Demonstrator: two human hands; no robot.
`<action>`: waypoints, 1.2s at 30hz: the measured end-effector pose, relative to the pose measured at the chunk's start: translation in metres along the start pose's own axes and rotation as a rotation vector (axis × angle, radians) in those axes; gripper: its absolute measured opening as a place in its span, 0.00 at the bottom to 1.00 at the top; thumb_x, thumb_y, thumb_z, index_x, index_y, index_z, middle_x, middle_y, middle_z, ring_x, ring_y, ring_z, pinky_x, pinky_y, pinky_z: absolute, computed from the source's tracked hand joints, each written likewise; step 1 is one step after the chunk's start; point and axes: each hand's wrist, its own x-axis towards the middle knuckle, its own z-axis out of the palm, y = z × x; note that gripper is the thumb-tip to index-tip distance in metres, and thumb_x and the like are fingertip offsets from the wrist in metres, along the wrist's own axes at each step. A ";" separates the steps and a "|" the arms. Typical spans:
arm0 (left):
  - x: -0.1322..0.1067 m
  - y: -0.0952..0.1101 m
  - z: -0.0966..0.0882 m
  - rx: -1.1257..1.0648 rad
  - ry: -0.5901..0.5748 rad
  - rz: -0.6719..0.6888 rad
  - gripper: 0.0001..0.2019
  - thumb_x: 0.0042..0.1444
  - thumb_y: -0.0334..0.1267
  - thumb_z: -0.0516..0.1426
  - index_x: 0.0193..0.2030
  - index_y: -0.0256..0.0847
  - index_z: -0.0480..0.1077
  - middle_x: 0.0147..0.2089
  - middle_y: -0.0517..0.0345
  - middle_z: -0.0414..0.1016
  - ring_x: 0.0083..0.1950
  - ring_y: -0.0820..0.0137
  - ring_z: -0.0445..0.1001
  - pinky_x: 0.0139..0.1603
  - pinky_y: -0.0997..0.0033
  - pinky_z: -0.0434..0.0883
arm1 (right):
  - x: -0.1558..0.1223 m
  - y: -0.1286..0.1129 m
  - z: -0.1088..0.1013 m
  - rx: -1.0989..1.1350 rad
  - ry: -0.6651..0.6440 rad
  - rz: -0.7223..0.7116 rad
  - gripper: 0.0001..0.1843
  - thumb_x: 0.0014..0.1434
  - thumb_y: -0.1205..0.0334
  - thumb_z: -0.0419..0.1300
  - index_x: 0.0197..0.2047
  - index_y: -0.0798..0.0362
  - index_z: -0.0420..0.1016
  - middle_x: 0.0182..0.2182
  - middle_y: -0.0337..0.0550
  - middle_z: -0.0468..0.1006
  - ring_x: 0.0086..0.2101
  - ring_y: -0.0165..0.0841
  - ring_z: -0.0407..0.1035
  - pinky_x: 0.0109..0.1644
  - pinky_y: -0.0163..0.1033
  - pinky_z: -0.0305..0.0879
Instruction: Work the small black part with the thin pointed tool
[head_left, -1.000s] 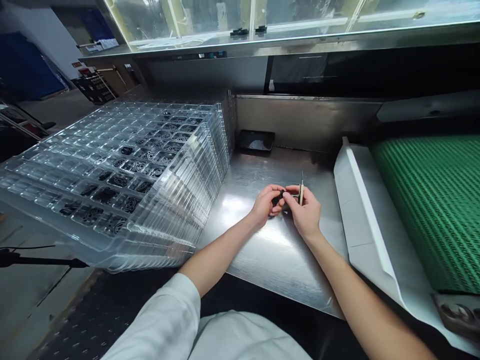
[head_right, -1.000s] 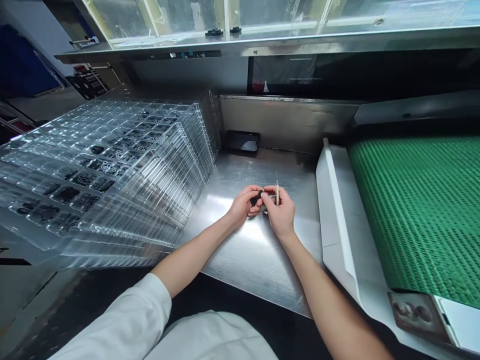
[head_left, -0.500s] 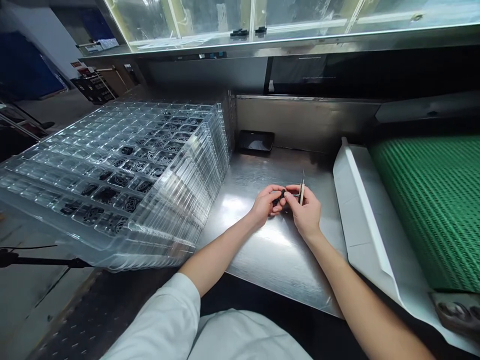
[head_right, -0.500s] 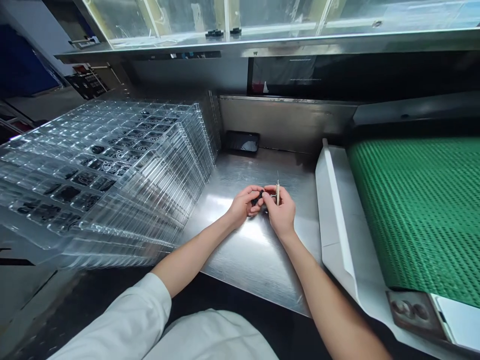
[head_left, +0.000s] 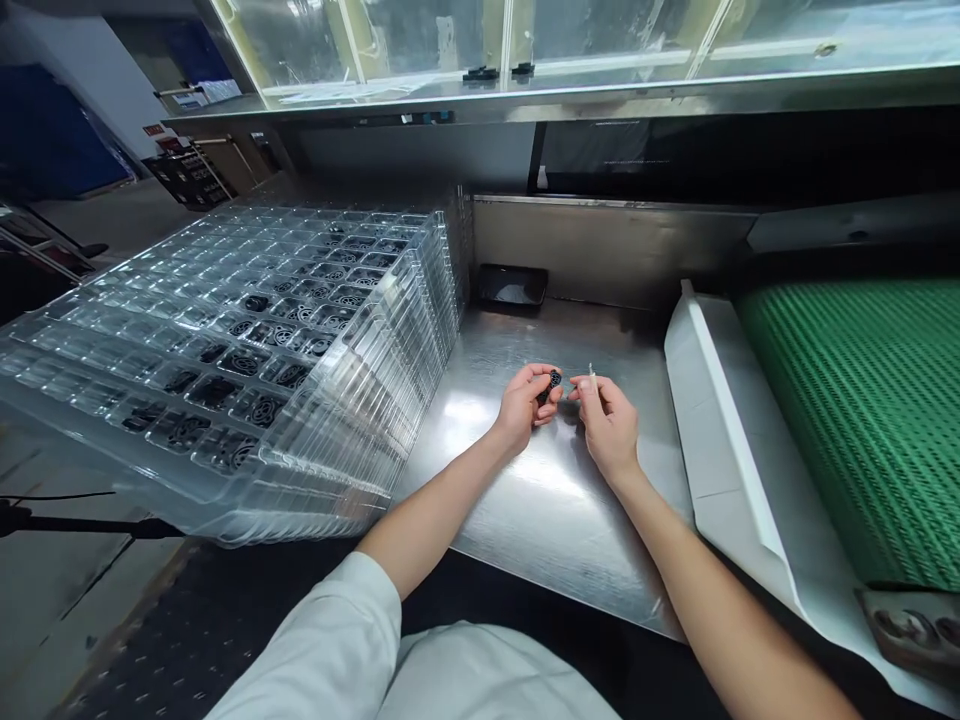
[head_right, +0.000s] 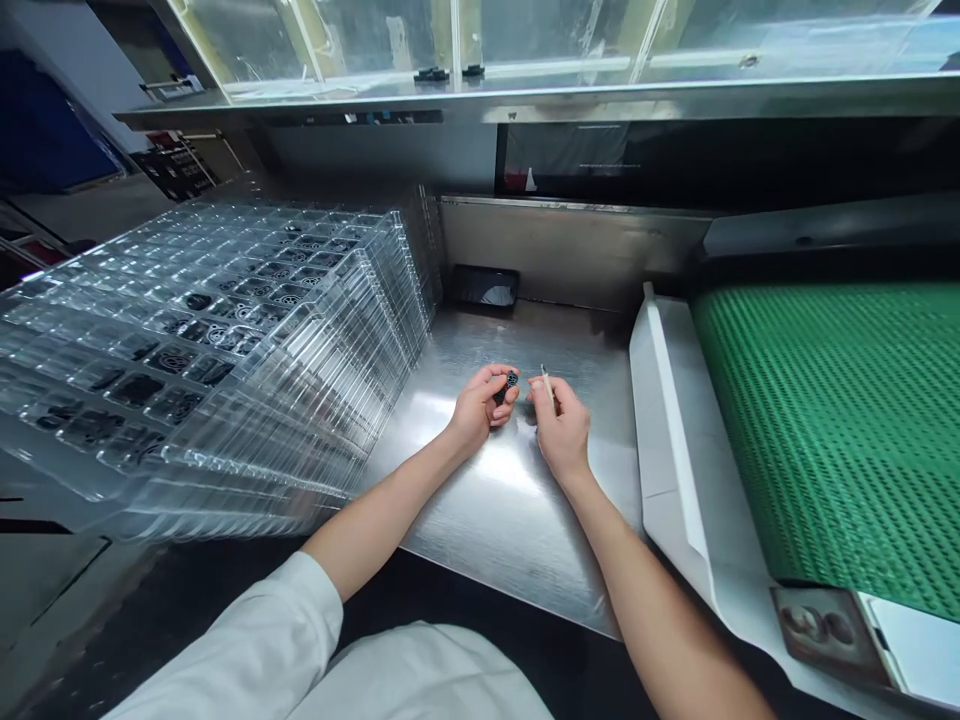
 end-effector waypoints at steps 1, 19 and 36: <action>0.000 0.001 0.000 -0.002 0.009 0.014 0.10 0.62 0.39 0.60 0.46 0.41 0.65 0.28 0.64 0.65 0.18 0.81 0.52 0.20 0.79 0.45 | 0.000 -0.001 -0.001 -0.017 -0.021 -0.011 0.27 0.70 0.35 0.55 0.42 0.51 0.79 0.29 0.39 0.74 0.26 0.33 0.64 0.31 0.37 0.59; 0.000 0.008 -0.002 -0.067 0.037 0.054 0.06 0.65 0.36 0.58 0.46 0.40 0.66 0.26 0.65 0.61 0.19 0.81 0.52 0.21 0.80 0.44 | -0.005 0.001 -0.001 -0.461 -0.108 -0.219 0.31 0.75 0.37 0.48 0.28 0.50 0.67 0.21 0.37 0.65 0.24 0.32 0.60 0.32 0.39 0.49; -0.001 0.008 -0.002 -0.065 -0.005 0.066 0.10 0.62 0.38 0.61 0.46 0.42 0.66 0.27 0.66 0.61 0.19 0.81 0.51 0.21 0.79 0.44 | -0.004 0.003 -0.006 -0.538 -0.060 -0.259 0.32 0.76 0.37 0.48 0.27 0.50 0.68 0.19 0.36 0.64 0.22 0.31 0.58 0.30 0.39 0.47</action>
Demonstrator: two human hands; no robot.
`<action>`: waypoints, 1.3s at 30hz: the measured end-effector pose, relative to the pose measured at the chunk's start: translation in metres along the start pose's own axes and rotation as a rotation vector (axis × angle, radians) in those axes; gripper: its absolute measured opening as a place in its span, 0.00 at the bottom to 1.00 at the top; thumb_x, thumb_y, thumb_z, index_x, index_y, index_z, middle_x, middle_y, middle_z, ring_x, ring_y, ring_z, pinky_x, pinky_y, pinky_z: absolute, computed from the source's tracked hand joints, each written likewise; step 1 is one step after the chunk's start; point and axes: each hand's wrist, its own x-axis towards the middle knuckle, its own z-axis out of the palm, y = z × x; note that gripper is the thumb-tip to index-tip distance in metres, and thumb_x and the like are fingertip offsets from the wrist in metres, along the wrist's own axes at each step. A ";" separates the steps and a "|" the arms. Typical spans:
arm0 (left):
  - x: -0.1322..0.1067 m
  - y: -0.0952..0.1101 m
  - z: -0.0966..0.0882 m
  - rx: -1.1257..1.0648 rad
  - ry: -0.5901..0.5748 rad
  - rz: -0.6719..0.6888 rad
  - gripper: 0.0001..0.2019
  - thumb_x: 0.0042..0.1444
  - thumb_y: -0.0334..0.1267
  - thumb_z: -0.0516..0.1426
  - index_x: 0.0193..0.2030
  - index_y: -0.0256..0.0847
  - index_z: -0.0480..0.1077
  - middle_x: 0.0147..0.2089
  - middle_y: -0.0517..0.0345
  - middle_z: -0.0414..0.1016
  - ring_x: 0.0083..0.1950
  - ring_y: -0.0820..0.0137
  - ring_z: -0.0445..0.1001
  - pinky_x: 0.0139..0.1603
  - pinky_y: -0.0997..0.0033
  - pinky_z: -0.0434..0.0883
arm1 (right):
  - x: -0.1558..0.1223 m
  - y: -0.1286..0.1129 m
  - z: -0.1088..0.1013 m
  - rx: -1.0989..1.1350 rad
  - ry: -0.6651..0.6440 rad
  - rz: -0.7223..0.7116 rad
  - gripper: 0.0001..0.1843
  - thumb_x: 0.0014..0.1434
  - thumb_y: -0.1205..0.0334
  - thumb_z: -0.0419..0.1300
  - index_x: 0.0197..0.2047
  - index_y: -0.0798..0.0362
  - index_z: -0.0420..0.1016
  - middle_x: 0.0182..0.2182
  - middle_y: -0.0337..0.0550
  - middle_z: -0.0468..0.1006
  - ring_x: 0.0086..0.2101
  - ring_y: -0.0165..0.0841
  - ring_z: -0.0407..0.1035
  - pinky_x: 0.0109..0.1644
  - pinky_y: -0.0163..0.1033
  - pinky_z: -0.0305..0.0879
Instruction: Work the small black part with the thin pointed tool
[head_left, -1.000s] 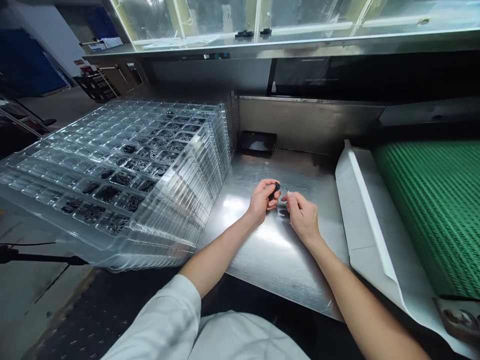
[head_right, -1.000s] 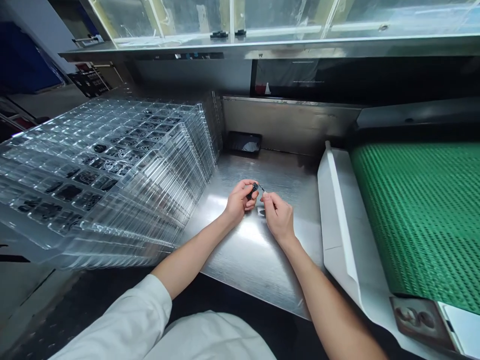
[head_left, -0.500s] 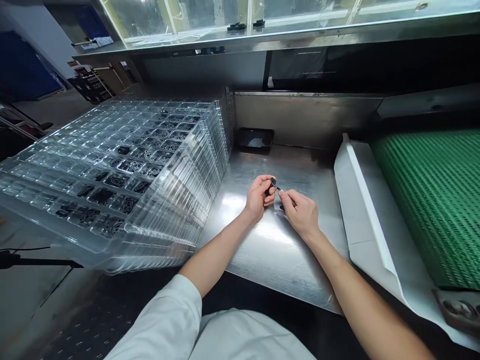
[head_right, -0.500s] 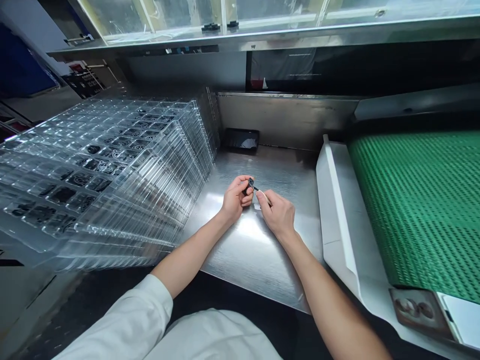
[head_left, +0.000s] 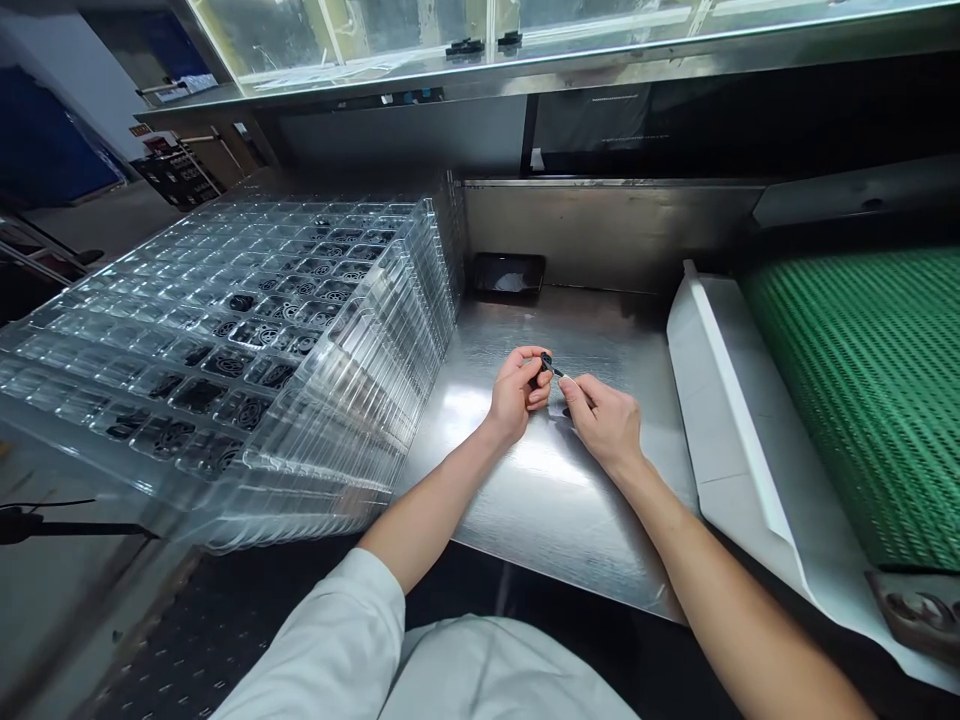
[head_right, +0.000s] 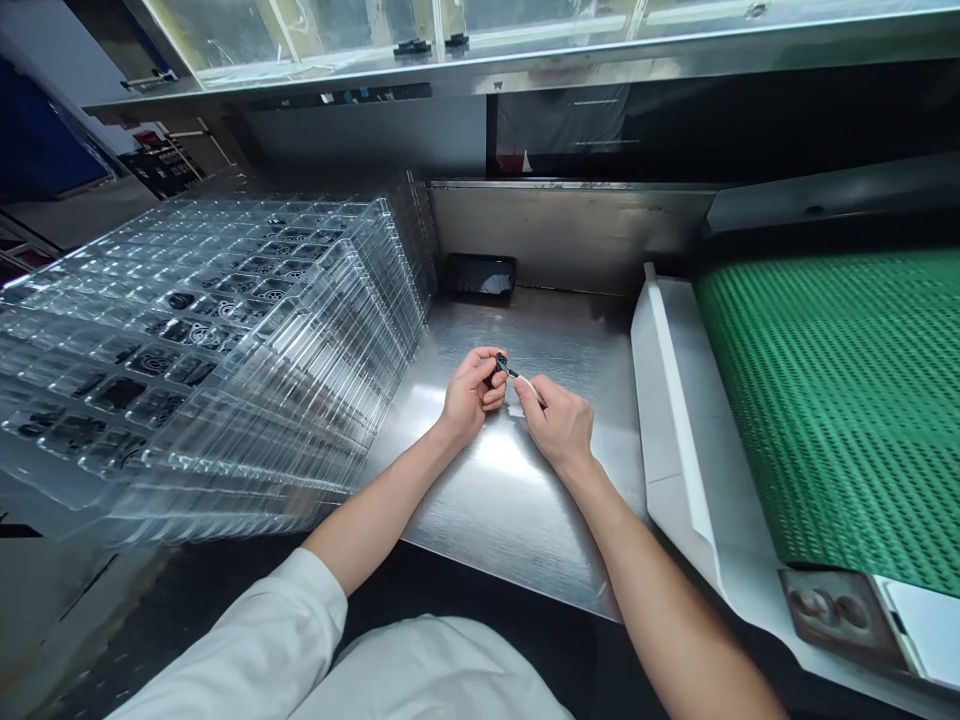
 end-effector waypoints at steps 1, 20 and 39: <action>0.000 0.000 0.000 0.001 -0.003 0.005 0.09 0.62 0.38 0.61 0.47 0.42 0.65 0.27 0.66 0.61 0.19 0.81 0.51 0.21 0.79 0.44 | 0.000 0.000 0.000 -0.002 0.005 -0.005 0.32 0.76 0.37 0.48 0.27 0.50 0.67 0.19 0.36 0.64 0.22 0.31 0.58 0.30 0.39 0.47; -0.002 -0.001 -0.001 -0.011 -0.041 0.016 0.11 0.62 0.40 0.62 0.46 0.41 0.66 0.27 0.66 0.61 0.19 0.81 0.51 0.21 0.80 0.45 | 0.001 0.001 -0.001 0.026 0.028 0.000 0.31 0.75 0.38 0.49 0.27 0.50 0.67 0.19 0.36 0.64 0.21 0.31 0.58 0.30 0.39 0.48; -0.002 -0.003 -0.004 -0.017 -0.045 0.013 0.10 0.62 0.39 0.62 0.47 0.41 0.67 0.28 0.66 0.60 0.19 0.81 0.51 0.21 0.80 0.45 | 0.000 0.000 0.002 0.083 -0.003 0.014 0.31 0.74 0.36 0.50 0.27 0.50 0.70 0.19 0.37 0.66 0.22 0.31 0.59 0.31 0.39 0.50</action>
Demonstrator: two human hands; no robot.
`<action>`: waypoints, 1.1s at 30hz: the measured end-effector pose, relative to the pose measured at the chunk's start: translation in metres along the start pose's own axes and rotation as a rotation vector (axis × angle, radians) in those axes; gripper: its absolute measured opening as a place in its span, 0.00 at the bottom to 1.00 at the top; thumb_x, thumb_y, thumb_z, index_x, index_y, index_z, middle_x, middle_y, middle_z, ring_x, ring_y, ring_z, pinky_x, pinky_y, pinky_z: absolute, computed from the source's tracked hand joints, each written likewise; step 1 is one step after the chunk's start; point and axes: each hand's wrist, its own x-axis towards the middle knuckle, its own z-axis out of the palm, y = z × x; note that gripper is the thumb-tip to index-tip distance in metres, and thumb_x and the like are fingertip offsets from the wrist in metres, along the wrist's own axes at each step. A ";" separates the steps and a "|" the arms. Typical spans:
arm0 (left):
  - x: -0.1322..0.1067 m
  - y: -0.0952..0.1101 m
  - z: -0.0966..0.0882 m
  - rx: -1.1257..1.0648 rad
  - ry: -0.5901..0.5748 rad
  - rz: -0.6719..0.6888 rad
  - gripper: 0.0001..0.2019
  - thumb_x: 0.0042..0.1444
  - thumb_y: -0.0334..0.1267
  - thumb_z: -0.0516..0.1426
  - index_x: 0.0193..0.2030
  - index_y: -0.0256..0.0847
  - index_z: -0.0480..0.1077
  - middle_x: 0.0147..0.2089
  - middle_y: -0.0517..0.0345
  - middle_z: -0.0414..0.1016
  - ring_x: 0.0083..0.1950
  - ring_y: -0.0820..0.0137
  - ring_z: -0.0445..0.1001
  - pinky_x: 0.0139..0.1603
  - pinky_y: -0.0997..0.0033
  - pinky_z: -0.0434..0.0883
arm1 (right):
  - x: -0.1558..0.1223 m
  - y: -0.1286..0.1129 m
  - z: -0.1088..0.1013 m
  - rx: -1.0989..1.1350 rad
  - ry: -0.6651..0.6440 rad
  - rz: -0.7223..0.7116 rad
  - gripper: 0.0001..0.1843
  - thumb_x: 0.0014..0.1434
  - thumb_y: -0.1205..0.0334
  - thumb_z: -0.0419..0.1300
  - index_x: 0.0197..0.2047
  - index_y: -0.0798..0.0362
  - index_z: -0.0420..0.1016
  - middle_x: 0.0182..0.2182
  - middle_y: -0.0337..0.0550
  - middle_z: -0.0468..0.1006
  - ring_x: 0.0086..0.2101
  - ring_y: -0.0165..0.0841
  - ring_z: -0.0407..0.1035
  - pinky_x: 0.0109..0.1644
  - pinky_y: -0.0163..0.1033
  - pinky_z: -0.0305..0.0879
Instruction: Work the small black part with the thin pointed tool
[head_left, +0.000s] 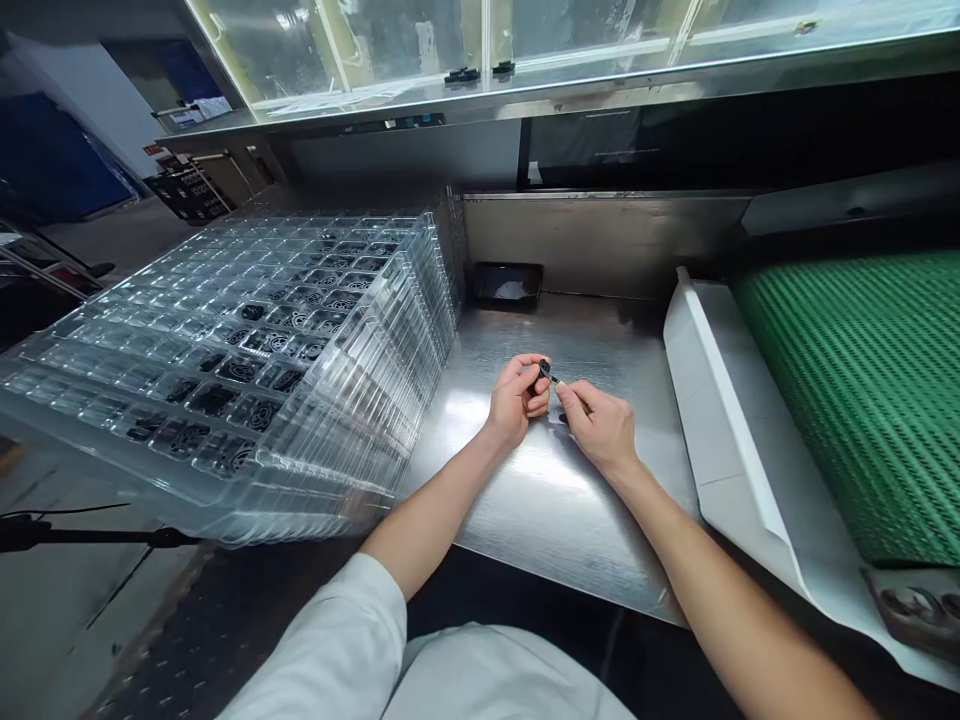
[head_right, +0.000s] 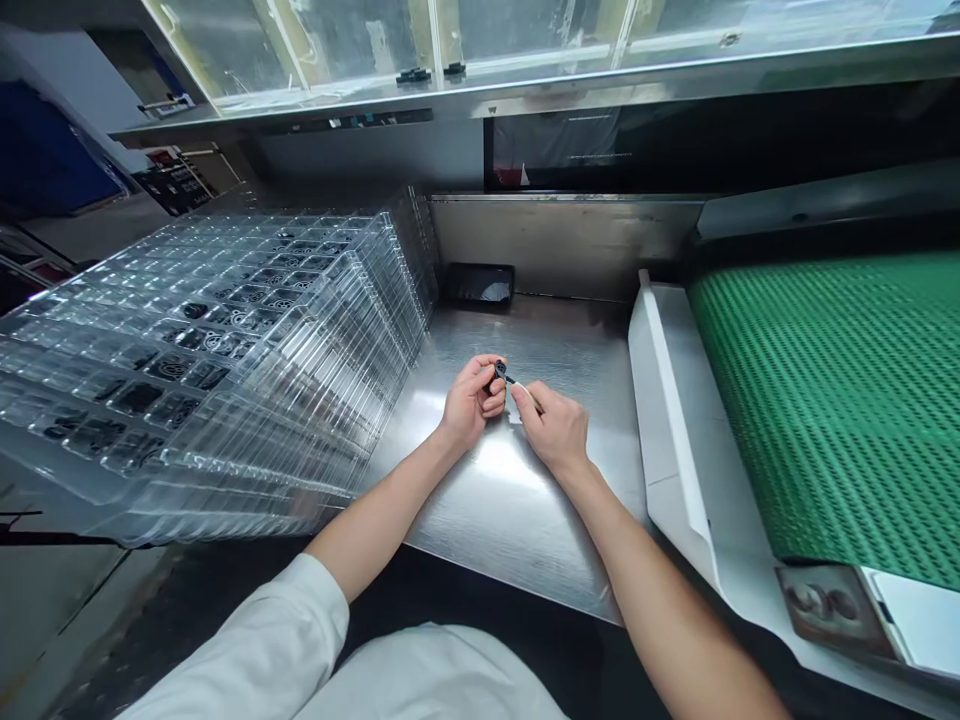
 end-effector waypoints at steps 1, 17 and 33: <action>0.000 0.000 0.000 0.003 -0.001 -0.003 0.10 0.62 0.39 0.62 0.47 0.41 0.67 0.28 0.66 0.60 0.19 0.81 0.51 0.21 0.80 0.45 | 0.001 0.000 0.000 0.007 0.001 0.010 0.32 0.74 0.36 0.50 0.27 0.50 0.70 0.19 0.37 0.66 0.22 0.32 0.59 0.31 0.39 0.50; -0.002 -0.015 0.007 0.192 -0.020 -0.097 0.12 0.59 0.44 0.63 0.44 0.40 0.69 0.24 0.67 0.61 0.18 0.82 0.53 0.20 0.81 0.45 | 0.002 -0.009 0.001 0.391 0.028 0.178 0.22 0.67 0.39 0.61 0.34 0.50 0.74 0.28 0.41 0.78 0.29 0.36 0.69 0.36 0.40 0.63; -0.002 -0.019 0.006 0.236 0.001 -0.071 0.21 0.52 0.47 0.68 0.43 0.43 0.63 0.24 0.71 0.62 0.18 0.82 0.54 0.20 0.80 0.45 | 0.003 -0.006 0.001 0.216 0.026 0.104 0.18 0.69 0.49 0.52 0.29 0.48 0.62 0.22 0.36 0.67 0.24 0.34 0.59 0.31 0.39 0.54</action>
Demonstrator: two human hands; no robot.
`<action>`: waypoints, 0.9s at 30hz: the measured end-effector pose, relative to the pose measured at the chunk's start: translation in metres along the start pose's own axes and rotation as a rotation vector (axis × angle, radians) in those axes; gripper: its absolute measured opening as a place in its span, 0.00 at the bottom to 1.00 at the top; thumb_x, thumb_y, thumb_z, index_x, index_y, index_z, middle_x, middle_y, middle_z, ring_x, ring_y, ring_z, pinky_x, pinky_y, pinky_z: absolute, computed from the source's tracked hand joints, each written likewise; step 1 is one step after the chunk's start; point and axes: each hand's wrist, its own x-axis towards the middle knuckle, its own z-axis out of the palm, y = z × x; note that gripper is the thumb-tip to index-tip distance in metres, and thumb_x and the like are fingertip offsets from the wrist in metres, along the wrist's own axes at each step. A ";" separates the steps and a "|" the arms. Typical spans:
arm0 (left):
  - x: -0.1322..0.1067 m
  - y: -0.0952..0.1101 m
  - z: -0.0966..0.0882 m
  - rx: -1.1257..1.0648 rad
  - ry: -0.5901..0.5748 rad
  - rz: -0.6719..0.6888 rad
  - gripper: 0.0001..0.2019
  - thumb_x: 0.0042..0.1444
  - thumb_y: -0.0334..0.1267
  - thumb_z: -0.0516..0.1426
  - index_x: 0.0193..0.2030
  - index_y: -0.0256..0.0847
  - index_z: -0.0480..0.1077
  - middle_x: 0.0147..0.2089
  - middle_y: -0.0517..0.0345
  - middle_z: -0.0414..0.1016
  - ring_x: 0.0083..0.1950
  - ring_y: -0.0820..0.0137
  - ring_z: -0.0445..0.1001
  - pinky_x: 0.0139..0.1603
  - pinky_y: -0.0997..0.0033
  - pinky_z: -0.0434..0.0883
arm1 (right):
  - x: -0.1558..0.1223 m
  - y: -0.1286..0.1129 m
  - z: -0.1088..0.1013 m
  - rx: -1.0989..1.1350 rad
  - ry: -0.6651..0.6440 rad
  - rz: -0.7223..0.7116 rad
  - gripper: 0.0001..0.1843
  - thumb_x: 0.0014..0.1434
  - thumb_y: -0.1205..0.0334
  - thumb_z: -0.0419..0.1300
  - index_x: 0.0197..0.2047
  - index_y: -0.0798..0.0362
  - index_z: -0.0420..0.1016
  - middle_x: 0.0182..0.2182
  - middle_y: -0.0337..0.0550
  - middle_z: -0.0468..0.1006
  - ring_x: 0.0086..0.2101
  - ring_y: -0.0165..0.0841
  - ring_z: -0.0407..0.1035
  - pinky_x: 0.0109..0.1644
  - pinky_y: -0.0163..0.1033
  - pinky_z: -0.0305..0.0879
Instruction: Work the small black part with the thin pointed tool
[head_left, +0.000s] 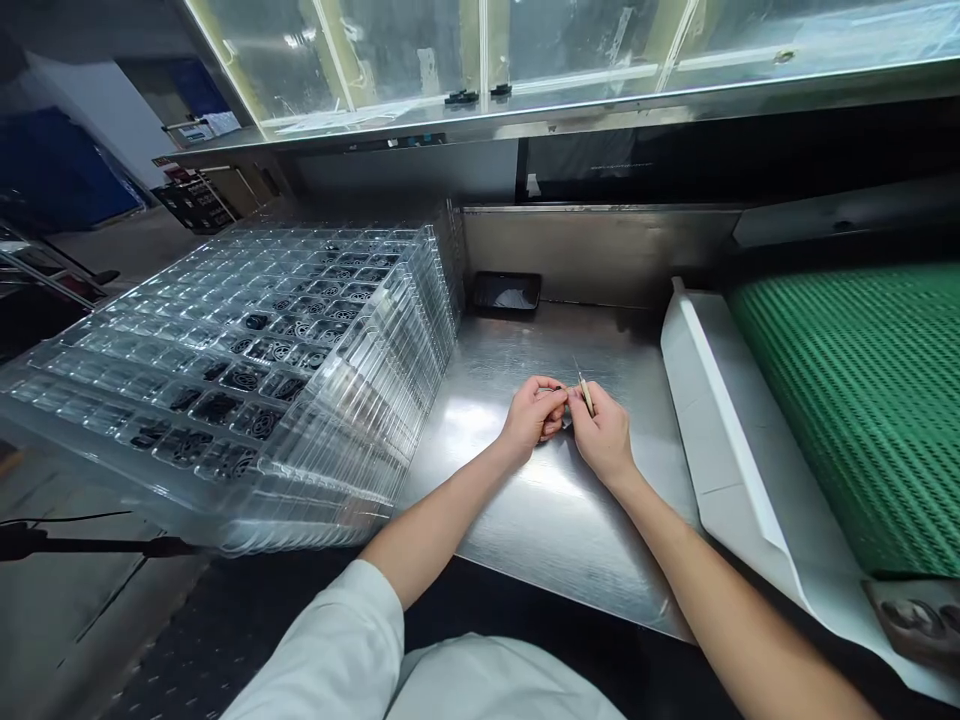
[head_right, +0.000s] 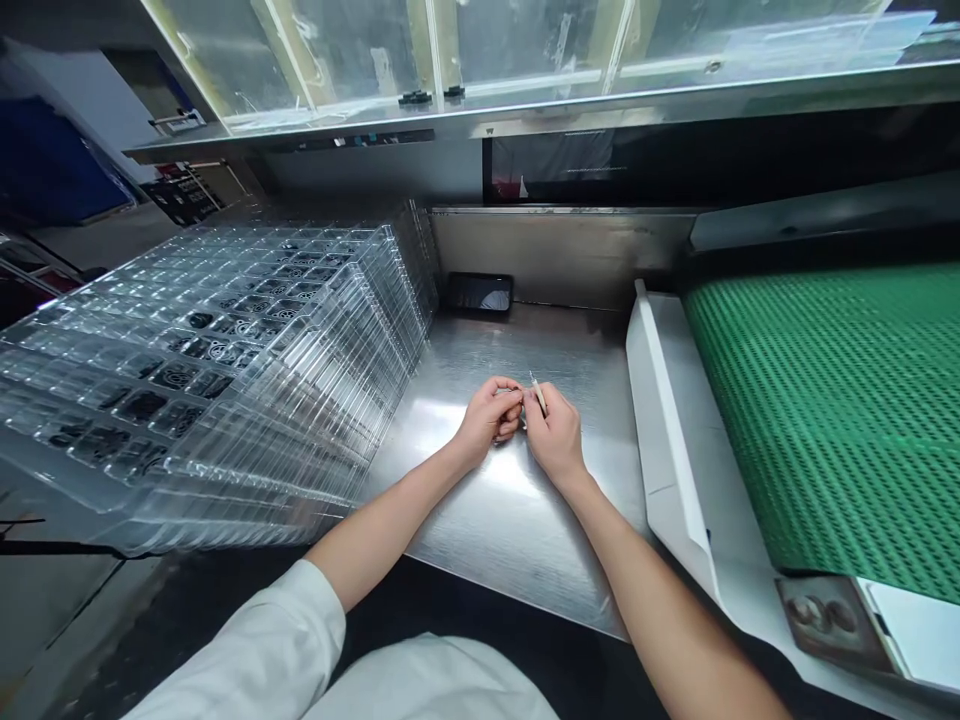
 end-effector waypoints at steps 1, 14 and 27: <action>0.000 0.000 0.000 -0.005 0.011 0.002 0.20 0.53 0.47 0.68 0.43 0.43 0.63 0.24 0.70 0.62 0.18 0.81 0.55 0.19 0.80 0.46 | 0.000 -0.001 0.000 0.008 0.004 -0.001 0.19 0.70 0.48 0.53 0.29 0.48 0.62 0.22 0.36 0.67 0.24 0.33 0.59 0.31 0.39 0.54; 0.001 0.002 -0.004 -0.118 0.037 -0.008 0.11 0.58 0.39 0.61 0.44 0.40 0.66 0.25 0.67 0.64 0.18 0.78 0.58 0.18 0.78 0.51 | -0.003 0.000 0.003 0.067 0.047 -0.006 0.14 0.69 0.50 0.58 0.35 0.50 0.74 0.26 0.38 0.72 0.27 0.34 0.64 0.35 0.40 0.59; 0.009 0.005 -0.006 -0.401 0.300 0.041 0.04 0.69 0.31 0.52 0.41 0.41 0.60 0.32 0.57 0.75 0.32 0.71 0.77 0.40 0.70 0.75 | -0.007 -0.003 0.009 0.143 0.037 0.034 0.14 0.65 0.50 0.60 0.42 0.51 0.79 0.33 0.40 0.80 0.28 0.34 0.69 0.34 0.39 0.64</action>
